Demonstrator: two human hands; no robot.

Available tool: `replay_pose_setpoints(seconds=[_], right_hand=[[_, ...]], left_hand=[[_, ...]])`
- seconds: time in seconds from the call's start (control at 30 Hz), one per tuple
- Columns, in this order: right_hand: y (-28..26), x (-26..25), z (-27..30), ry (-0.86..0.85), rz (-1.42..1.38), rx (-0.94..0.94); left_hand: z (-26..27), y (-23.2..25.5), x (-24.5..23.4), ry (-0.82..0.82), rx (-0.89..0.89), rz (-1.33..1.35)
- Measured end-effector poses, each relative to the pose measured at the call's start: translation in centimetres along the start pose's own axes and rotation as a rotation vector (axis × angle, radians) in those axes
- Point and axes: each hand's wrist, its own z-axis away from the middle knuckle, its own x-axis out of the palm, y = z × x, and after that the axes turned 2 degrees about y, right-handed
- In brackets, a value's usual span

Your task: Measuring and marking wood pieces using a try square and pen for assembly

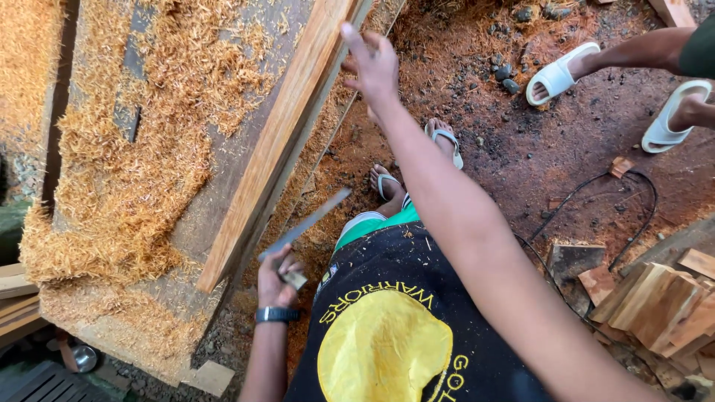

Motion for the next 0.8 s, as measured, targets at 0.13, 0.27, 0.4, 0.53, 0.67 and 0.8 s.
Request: replay_pose_setpoints(seconds=[0.13, 0.27, 0.4, 0.53, 0.67, 0.8], right_hand=[[-3.8, 2.0, -0.7, 0.006, 0.043, 0.080], [-5.0, 2.7, -0.1, -0.026, -0.040, 0.158], [-2.1, 2.0, -2.8, -0.045, -0.075, 0.088], [-1.3, 1.9, -3.7, -0.018, -0.053, 0.070], [-1.1, 1.7, -3.4, -0.015, -0.029, 0.057], [-0.8, 1.9, -3.3, 0.003, -0.046, 0.048]], left_hand=[[1.5, -0.5, -0.3, 0.365, 0.179, 0.553], [-0.2, 2.7, 2.7, 0.455, 0.358, 0.848], [-4.4, 4.7, 1.5, 0.387, 0.410, 0.985], [-5.0, 5.4, 0.7, 0.417, 0.375, 0.989], [-5.2, 6.0, 0.0, 0.403, 0.343, 1.034], [-4.5, 7.7, 2.1, 0.406, 0.361, 1.124]])
